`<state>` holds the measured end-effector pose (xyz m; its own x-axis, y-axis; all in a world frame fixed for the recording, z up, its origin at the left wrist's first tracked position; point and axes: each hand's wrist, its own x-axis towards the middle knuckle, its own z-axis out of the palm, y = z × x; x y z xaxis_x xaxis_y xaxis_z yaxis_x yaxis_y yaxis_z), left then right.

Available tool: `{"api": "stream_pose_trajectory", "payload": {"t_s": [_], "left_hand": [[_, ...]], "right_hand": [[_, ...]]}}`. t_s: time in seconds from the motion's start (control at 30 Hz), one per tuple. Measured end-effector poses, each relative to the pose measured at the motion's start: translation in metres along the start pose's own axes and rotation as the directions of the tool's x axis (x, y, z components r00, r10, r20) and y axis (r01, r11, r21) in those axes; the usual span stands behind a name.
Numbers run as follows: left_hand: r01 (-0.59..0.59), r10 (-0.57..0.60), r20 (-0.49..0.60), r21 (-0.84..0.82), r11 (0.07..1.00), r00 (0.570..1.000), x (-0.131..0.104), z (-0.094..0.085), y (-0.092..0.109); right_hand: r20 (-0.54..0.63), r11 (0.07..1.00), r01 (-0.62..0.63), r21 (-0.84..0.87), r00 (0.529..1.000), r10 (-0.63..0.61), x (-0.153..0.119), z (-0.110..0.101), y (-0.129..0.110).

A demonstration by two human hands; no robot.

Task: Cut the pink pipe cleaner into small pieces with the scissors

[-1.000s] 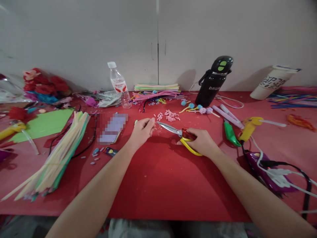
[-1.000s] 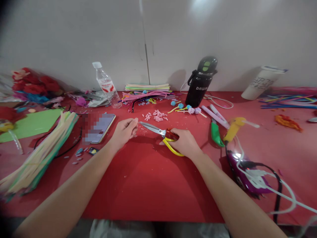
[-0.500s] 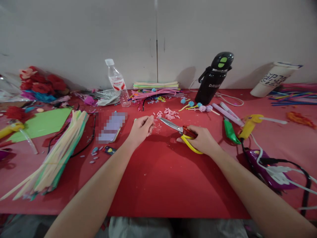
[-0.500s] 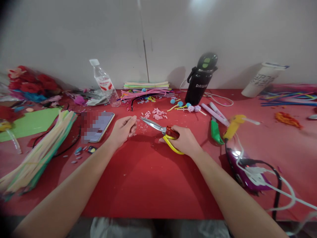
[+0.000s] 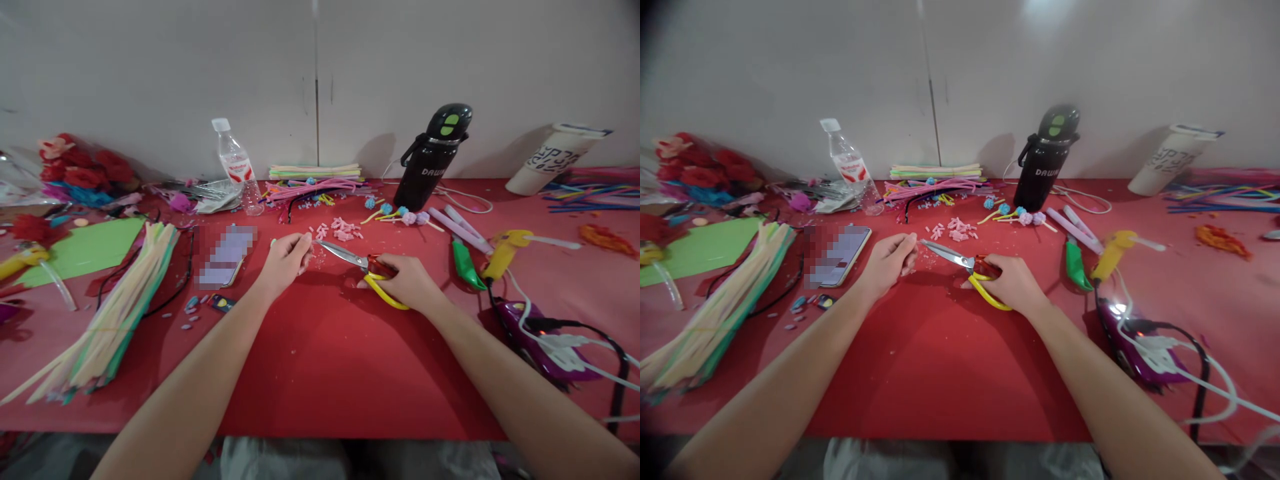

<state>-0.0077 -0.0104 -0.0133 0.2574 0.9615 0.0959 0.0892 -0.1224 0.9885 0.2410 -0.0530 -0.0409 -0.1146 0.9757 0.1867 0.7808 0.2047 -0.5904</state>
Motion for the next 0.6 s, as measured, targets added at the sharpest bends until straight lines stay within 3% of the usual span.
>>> {"api": "stream_pose_trajectory", "payload": {"t_s": [0.6], "left_hand": [[-0.032,0.033,-0.012,0.079,0.996,0.999,0.0008,0.0002,-0.0014]], "right_hand": [[-0.006,1.0,0.017,-0.006,1.0,-0.017,-0.0009,-0.0031,-0.0012]]}}
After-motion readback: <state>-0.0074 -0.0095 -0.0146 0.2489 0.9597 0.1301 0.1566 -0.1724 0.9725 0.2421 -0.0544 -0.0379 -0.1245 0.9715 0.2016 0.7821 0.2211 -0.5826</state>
